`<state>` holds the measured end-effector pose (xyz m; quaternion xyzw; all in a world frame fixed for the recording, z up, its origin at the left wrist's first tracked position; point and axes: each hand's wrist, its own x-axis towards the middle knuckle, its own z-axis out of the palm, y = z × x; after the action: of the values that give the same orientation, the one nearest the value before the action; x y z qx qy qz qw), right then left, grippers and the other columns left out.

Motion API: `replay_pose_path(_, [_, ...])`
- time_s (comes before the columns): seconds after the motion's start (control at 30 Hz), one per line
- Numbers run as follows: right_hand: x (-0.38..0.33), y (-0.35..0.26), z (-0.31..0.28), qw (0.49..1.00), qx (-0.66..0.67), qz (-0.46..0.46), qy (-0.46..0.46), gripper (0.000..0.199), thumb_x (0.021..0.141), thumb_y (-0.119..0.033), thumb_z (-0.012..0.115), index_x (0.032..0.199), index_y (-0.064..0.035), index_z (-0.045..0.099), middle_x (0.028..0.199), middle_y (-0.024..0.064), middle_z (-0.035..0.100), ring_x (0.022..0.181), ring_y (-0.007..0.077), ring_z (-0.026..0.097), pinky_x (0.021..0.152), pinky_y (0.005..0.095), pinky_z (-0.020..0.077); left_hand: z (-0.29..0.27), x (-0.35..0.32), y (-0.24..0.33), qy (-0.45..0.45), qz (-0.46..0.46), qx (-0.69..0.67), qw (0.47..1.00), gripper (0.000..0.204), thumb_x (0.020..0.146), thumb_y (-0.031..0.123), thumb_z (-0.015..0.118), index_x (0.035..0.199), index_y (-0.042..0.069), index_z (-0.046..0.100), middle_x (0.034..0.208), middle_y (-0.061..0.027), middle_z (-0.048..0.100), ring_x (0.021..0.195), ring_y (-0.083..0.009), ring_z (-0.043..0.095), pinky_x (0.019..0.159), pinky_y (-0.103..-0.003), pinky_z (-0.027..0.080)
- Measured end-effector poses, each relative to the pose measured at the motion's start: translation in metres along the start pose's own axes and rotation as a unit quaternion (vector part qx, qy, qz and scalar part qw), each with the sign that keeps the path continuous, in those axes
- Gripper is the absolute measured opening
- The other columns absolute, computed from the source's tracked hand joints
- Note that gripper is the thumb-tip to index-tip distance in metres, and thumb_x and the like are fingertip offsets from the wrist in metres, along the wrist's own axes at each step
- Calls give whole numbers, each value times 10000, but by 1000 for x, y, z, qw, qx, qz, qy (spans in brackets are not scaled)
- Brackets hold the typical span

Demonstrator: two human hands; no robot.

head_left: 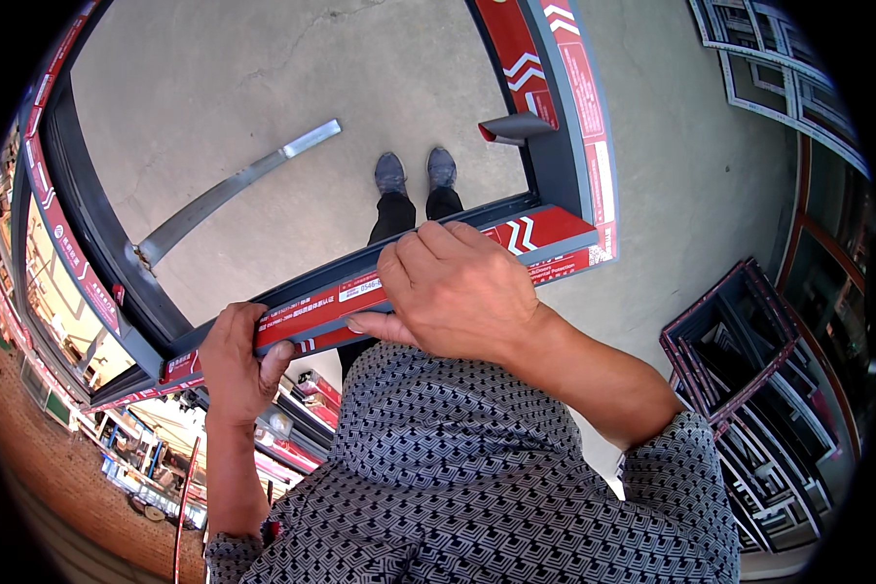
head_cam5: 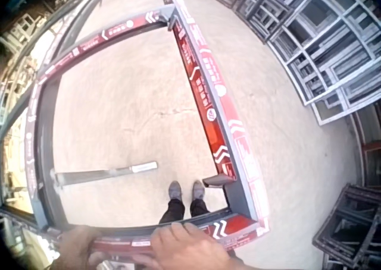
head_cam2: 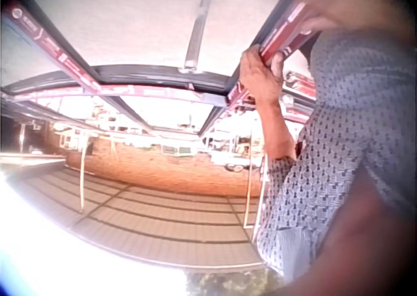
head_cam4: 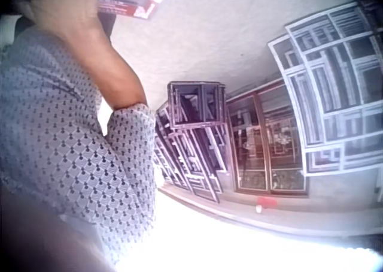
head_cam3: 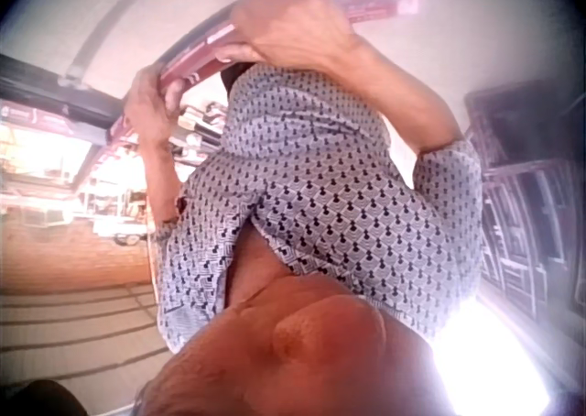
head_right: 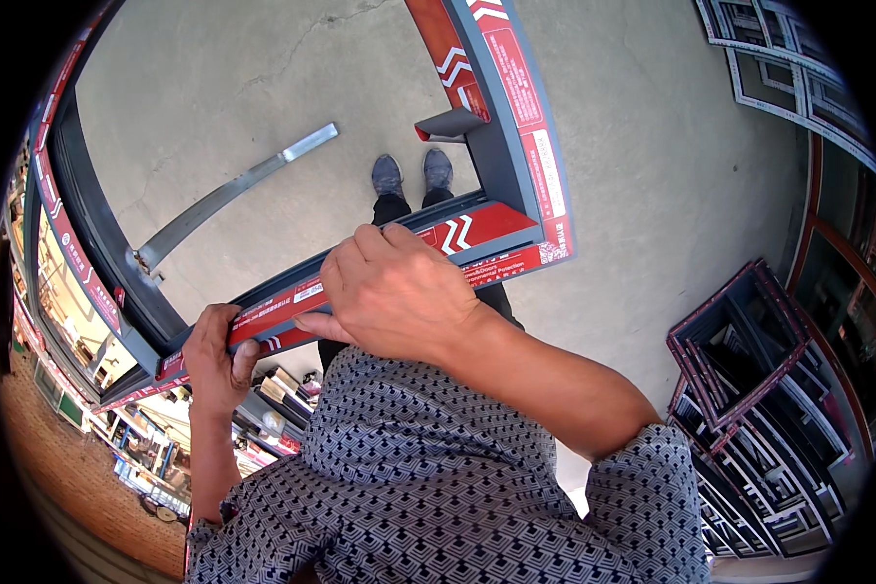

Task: The person assembles a window frame by hand, aligning and joining multiple aluminum frame pieces with red protective film. They repeatedly adjust the corners and edges to ensure proper fit, then lift and reposition the assembled frame on a metal stand.

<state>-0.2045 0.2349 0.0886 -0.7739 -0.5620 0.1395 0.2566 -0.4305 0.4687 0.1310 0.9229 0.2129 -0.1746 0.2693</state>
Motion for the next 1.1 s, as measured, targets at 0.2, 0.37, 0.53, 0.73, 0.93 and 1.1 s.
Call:
replay_pose_path(0.2, [5,2,-2,999,-2,2,-49,585,945,-623,765,870,-46,707,790,48,621,773,226,645,707,346,538,0,0,-2,3,-10,5,1000,722,994,665,691,1202,-26,697,1053,-212,691,922,-441,705,821,-475,575])
replay_pose_path(0.37, [-1,2,3,999,4,8,-37,577,954,-613,760,910,-39,718,821,61,641,798,225,652,733,352,543,7,4,-7,-10,-8,-4,1000,725,989,657,705,1219,-31,699,1080,-211,682,958,-431,699,835,-475,574])
replay_pose_path(0.53, [-3,-3,2,997,20,24,-73,540,982,-574,727,922,-37,719,884,84,665,893,253,651,810,371,532,8,2,-3,-1,-12,-16,1000,712,1015,635,675,1231,-44,690,1084,-222,664,977,-433,682,856,-473,566])
replay_pose_path(0.73, [-3,-6,-1,995,22,34,-90,545,992,-578,713,936,-36,722,891,86,664,904,257,657,828,373,538,11,0,-4,17,-5,-4,1000,699,990,632,694,1204,-33,712,1104,-212,691,992,-429,687,850,-475,571])
replay_pose_path(0.93, [-2,-8,-1,995,33,38,-89,538,993,-574,714,943,-38,721,899,88,663,910,261,659,835,375,535,14,0,-6,30,11,7,999,706,980,647,677,1163,-34,705,1045,-216,690,949,-437,672,827,-483,558])
replay_pose_path(1.1, [-3,-12,-3,993,39,50,-97,538,997,-573,710,955,-36,725,903,86,659,914,257,655,828,371,523,11,1,-8,22,21,14,999,715,1004,664,629,1137,-36,693,1014,-221,679,908,-435,661,790,-487,540])
